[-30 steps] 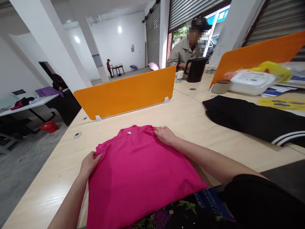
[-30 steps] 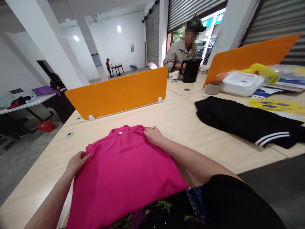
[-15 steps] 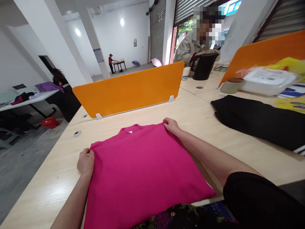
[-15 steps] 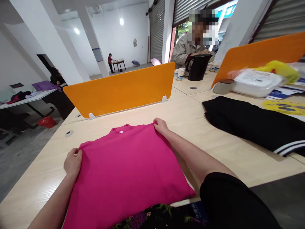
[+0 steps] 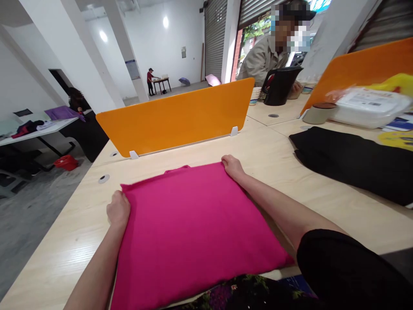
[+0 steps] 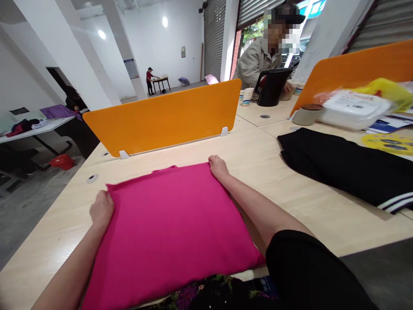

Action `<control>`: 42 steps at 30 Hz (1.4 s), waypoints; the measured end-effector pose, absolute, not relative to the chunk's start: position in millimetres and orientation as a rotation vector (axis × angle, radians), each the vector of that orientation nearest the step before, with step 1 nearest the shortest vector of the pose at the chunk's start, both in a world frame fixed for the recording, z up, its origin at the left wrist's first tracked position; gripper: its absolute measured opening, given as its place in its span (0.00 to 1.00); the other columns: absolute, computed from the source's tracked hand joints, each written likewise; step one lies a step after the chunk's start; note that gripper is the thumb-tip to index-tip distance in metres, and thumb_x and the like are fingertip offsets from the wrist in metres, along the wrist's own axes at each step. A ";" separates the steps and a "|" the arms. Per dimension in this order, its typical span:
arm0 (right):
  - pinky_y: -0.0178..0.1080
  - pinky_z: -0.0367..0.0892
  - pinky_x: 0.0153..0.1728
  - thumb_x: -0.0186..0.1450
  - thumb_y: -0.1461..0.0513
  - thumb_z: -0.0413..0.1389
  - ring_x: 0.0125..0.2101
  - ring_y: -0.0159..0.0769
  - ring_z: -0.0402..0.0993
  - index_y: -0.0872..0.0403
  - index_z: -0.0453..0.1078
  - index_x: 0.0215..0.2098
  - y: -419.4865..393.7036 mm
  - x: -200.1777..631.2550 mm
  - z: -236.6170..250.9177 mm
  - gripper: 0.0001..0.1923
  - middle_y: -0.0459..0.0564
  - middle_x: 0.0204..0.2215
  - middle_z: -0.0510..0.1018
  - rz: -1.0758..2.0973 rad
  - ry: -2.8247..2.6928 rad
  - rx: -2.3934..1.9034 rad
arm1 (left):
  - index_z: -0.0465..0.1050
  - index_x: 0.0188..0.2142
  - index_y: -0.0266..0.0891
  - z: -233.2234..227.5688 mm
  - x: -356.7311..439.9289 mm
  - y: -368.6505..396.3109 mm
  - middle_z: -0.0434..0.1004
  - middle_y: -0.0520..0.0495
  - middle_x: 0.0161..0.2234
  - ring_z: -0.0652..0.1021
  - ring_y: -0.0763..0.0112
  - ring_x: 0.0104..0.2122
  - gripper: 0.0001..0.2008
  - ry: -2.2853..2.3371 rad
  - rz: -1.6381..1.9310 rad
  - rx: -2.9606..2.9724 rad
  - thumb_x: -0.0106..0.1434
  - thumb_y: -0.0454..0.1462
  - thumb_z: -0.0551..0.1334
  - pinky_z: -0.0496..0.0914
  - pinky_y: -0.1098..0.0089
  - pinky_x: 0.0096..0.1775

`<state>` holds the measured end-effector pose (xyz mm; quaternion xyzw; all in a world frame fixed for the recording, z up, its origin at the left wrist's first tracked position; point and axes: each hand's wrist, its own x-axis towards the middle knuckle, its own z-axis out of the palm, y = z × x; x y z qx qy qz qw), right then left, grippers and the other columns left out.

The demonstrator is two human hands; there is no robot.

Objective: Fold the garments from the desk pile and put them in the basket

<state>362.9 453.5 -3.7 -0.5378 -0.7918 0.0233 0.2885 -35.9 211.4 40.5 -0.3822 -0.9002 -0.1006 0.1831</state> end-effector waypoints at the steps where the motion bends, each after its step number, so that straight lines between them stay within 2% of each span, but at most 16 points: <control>1: 0.37 0.62 0.40 0.66 0.66 0.45 0.38 0.40 0.69 0.56 0.71 0.38 453.5 361.2 -7.0 0.12 0.55 0.37 0.74 0.077 -2.132 -1.464 | 0.67 0.41 0.36 36.3 -38.0 214.0 0.73 0.39 0.39 0.76 0.60 0.36 0.14 -2.542 -0.190 -1.166 0.68 0.39 0.46 0.62 0.65 0.33; 5: 0.37 0.63 0.39 0.65 0.65 0.47 0.37 0.40 0.70 0.55 0.71 0.41 451.5 359.9 -8.5 0.12 0.54 0.39 0.74 0.092 -2.134 -1.503 | 0.67 0.42 0.33 31.5 -44.3 215.8 0.72 0.37 0.40 0.74 0.58 0.40 0.15 -2.487 -0.043 -1.256 0.67 0.37 0.45 0.64 0.64 0.35; 9: 0.44 0.62 0.45 0.66 0.64 0.48 0.44 0.46 0.69 0.58 0.70 0.47 429.9 357.7 13.9 0.14 0.61 0.45 0.73 0.028 -2.119 -1.532 | 0.69 0.42 0.33 53.8 -23.0 207.4 0.71 0.36 0.42 0.73 0.57 0.41 0.17 -2.357 -0.088 -1.350 0.67 0.37 0.44 0.66 0.59 0.40; 12: 0.55 0.51 0.56 0.68 0.57 0.48 0.58 0.52 0.57 0.54 0.65 0.57 393.8 339.9 27.9 0.20 0.61 0.58 0.65 -0.066 -2.308 -1.207 | 0.70 0.47 0.33 65.8 19.6 209.6 0.70 0.36 0.50 0.71 0.57 0.50 0.20 -2.131 -0.220 -1.753 0.69 0.42 0.45 0.64 0.58 0.51; 15: 0.60 0.36 0.60 0.68 0.48 0.46 0.64 0.52 0.43 0.47 0.57 0.64 360.5 309.5 26.2 0.28 0.52 0.65 0.55 0.060 -2.680 -0.832 | 0.61 0.60 0.40 53.9 59.8 227.9 0.57 0.41 0.63 0.55 0.49 0.63 0.27 -1.991 -0.210 -2.098 0.67 0.50 0.48 0.53 0.49 0.60; 17: 0.61 0.34 0.61 0.68 0.45 0.43 0.65 0.51 0.41 0.45 0.53 0.65 350.4 292.0 19.2 0.31 0.50 0.66 0.53 0.231 -2.828 -0.791 | 0.55 0.64 0.45 36.6 72.3 243.7 0.49 0.43 0.67 0.49 0.43 0.65 0.31 -2.112 -0.114 -2.157 0.65 0.53 0.48 0.49 0.41 0.59; 19: 0.61 0.36 0.61 0.69 0.45 0.42 0.65 0.49 0.42 0.45 0.52 0.66 351.1 285.2 13.4 0.30 0.50 0.66 0.52 0.340 -2.858 -0.851 | 0.51 0.65 0.47 21.0 73.0 257.4 0.46 0.44 0.67 0.48 0.42 0.65 0.32 -2.231 -0.042 -2.168 0.66 0.54 0.46 0.48 0.39 0.59; 23: 0.60 0.40 0.62 0.67 0.51 0.48 0.65 0.49 0.44 0.51 0.57 0.63 365.1 320.0 13.1 0.28 0.55 0.65 0.54 0.292 -2.559 -1.008 | 0.50 0.65 0.46 17.2 66.0 265.1 0.45 0.46 0.68 0.49 0.46 0.65 0.30 -2.252 -0.044 -2.168 0.67 0.52 0.44 0.48 0.42 0.60; 26: 0.56 0.55 0.58 0.65 0.54 0.52 0.59 0.50 0.59 0.58 0.63 0.57 364.8 379.0 13.7 0.26 0.62 0.57 0.66 0.420 -1.974 -1.291 | 0.54 0.64 0.37 32.4 79.0 240.7 0.49 0.39 0.66 0.52 0.48 0.64 0.29 -2.286 -0.106 -2.108 0.68 0.48 0.44 0.53 0.44 0.60; 28: 0.53 0.66 0.50 0.62 0.54 0.55 0.48 0.49 0.71 0.59 0.67 0.51 354.7 417.1 11.2 0.23 0.62 0.46 0.74 0.732 -1.609 -1.426 | 0.57 0.62 0.34 40.0 97.5 206.2 0.52 0.37 0.65 0.53 0.49 0.64 0.29 -2.204 -0.186 -2.127 0.68 0.48 0.45 0.56 0.46 0.59; 29: 0.51 0.70 0.45 0.60 0.53 0.57 0.42 0.47 0.74 0.58 0.68 0.47 347.5 431.6 9.6 0.22 0.60 0.41 0.76 0.925 -1.477 -1.444 | 0.57 0.63 0.36 40.9 107.6 184.9 0.52 0.38 0.65 0.52 0.50 0.65 0.29 -2.106 -0.221 -2.183 0.68 0.49 0.45 0.56 0.47 0.59; 31: 0.46 0.74 0.37 0.58 0.52 0.59 0.35 0.43 0.77 0.58 0.68 0.43 331.6 447.3 7.1 0.21 0.58 0.35 0.77 1.261 -1.336 -1.409 | 0.54 0.64 0.49 36.1 125.3 140.5 0.51 0.46 0.66 0.50 0.50 0.65 0.29 -1.856 -0.197 -2.355 0.66 0.51 0.48 0.54 0.44 0.60; 33: 0.43 0.73 0.32 0.56 0.51 0.62 0.32 0.42 0.77 0.58 0.68 0.42 317.7 445.3 6.1 0.23 0.57 0.34 0.77 1.360 -1.353 -1.390 | 0.51 0.65 0.53 25.4 135.8 104.0 0.53 0.49 0.66 0.51 0.48 0.65 0.31 -1.670 -0.144 -2.452 0.64 0.53 0.51 0.54 0.42 0.59; 35: 0.43 0.73 0.34 0.55 0.52 0.63 0.34 0.44 0.76 0.57 0.67 0.46 307.7 431.9 5.5 0.25 0.57 0.36 0.77 1.177 -1.532 -1.425 | 0.48 0.66 0.51 14.8 138.5 83.0 0.54 0.48 0.65 0.53 0.48 0.64 0.32 -1.609 -0.113 -2.445 0.64 0.52 0.52 0.54 0.44 0.60; 39: 0.46 0.66 0.50 0.59 0.60 0.57 0.49 0.49 0.71 0.59 0.65 0.53 297.4 406.0 0.1 0.24 0.61 0.48 0.74 0.554 -1.906 -1.432 | 0.44 0.67 0.48 5.6 131.0 73.6 0.51 0.48 0.66 0.53 0.52 0.65 0.34 -1.628 -0.106 -2.388 0.64 0.52 0.52 0.54 0.48 0.61; 42: 0.46 0.62 0.55 0.60 0.65 0.53 0.53 0.48 0.69 0.61 0.65 0.54 297.3 404.0 -3.5 0.23 0.62 0.50 0.73 0.467 -1.874 -1.503 | 0.45 0.66 0.48 -0.2 115.3 61.7 0.52 0.47 0.66 0.53 0.53 0.65 0.34 -1.785 -0.126 -2.222 0.65 0.52 0.52 0.53 0.47 0.61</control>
